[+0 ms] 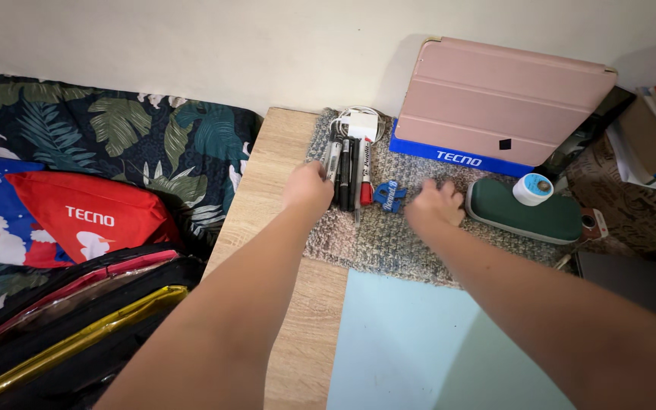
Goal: The person writes on a sheet of paper, then places the paper into a brown envelope and sets it aside. They then gather pens, scissors, and a utility knife into a blue pen holder, move markers, and zip a black bag closed before placing the pen holder on the table.
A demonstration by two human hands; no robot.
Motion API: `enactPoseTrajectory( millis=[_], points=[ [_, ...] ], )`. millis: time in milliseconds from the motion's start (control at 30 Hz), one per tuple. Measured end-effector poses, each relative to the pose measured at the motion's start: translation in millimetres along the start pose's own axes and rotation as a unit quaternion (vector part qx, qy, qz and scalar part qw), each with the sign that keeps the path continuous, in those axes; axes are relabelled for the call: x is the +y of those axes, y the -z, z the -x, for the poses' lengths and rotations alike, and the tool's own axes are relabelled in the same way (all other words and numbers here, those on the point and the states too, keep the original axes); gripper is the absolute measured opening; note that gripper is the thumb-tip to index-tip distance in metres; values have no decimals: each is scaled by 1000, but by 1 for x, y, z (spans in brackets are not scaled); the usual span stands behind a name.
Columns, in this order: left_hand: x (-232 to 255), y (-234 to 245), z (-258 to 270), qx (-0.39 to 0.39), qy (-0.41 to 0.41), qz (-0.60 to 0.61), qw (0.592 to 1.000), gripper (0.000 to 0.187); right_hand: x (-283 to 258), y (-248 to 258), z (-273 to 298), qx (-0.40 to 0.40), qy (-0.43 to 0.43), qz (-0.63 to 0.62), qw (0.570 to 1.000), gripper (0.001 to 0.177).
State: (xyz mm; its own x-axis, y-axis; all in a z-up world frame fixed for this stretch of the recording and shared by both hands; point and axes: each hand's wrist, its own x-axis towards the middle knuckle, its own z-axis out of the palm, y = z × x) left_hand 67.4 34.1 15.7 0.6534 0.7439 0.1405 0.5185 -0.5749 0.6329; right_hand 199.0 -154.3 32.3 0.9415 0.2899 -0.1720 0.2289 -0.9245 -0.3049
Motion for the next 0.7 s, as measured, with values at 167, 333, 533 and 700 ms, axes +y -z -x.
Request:
enactPoseTrajectory(
  millis=[167,333,533,700],
  points=[
    [-6,-4,25,20,23,19,999,11,44,-39,-28,114,139,-148,972,41],
    [-18,0,48,22,8,37,999,11,33,-56,-49,121,343,-117,924,37],
    [-21,5,60,5,21,46,999,12,3,-32,-18,-15,333,50,941,66],
    [-22,5,62,-22,32,32,999,12,1,-20,-18,-34,122,-109,986,67]
  ],
)
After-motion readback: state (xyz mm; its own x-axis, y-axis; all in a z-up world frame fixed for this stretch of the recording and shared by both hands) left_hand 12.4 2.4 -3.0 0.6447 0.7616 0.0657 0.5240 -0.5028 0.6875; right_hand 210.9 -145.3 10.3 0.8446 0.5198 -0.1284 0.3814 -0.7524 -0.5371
